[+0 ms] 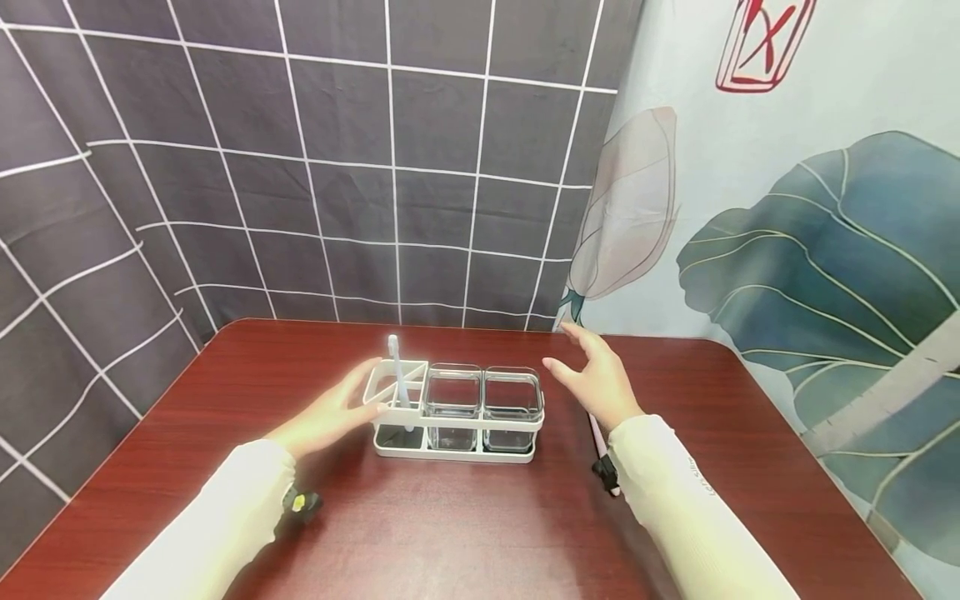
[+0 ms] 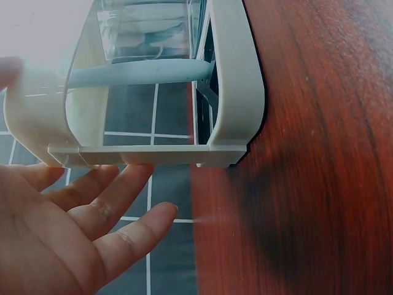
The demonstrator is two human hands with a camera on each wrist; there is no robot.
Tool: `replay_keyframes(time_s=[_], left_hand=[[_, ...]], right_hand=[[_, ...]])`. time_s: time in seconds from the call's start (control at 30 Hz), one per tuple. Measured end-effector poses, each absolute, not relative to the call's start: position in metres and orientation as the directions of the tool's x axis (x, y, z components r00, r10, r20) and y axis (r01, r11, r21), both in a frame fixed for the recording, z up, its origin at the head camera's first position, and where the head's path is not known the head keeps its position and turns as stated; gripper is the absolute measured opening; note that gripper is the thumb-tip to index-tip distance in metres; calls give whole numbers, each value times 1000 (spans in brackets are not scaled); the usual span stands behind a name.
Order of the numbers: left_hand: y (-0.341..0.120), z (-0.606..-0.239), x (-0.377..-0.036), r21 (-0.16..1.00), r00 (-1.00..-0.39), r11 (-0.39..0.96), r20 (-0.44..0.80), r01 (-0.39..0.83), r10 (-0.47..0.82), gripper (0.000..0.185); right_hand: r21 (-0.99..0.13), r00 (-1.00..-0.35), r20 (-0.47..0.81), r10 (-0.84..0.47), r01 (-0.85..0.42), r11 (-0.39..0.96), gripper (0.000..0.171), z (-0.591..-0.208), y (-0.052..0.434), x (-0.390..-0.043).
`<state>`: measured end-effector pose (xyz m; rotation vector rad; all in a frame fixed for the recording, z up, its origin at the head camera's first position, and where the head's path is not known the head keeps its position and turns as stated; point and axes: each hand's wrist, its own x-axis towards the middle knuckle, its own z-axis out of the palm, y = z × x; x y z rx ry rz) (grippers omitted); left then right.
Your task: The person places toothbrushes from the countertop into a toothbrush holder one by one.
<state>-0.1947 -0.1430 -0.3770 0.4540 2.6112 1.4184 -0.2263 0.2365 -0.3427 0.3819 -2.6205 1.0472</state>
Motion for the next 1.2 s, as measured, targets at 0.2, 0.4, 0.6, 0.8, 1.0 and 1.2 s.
replay_keyframes(time_s=[0.2, 0.4, 0.6, 0.8, 1.0, 1.2], left_hand=[[-144, -377, -195, 837, -944, 509, 29, 202, 327, 80], [-144, -377, -196, 845, -947, 502, 16, 184, 321, 80], [-144, -379, -196, 848, -949, 498, 15, 180, 316, 79], [-144, -379, -196, 854, -948, 490, 13, 176, 318, 80], [-143, -378, -195, 858, -951, 485, 11, 168, 310, 79], [-143, -378, -195, 853, -951, 494, 7, 167, 309, 79]], right_hand=[[-642, -947, 304, -108, -287, 711, 65, -351, 246, -228], [-656, -968, 233, -96, -229, 719, 69, -360, 258, -232], [-646, -975, 198, -100, -206, 735, 69, -367, 268, -236], [-648, -982, 169, -81, -172, 742, 64, -375, 275, -239], [-660, -992, 106, -63, -118, 742, 65, -383, 280, -241], [-661, -994, 84, -69, -108, 743, 64, -389, 286, -244]])
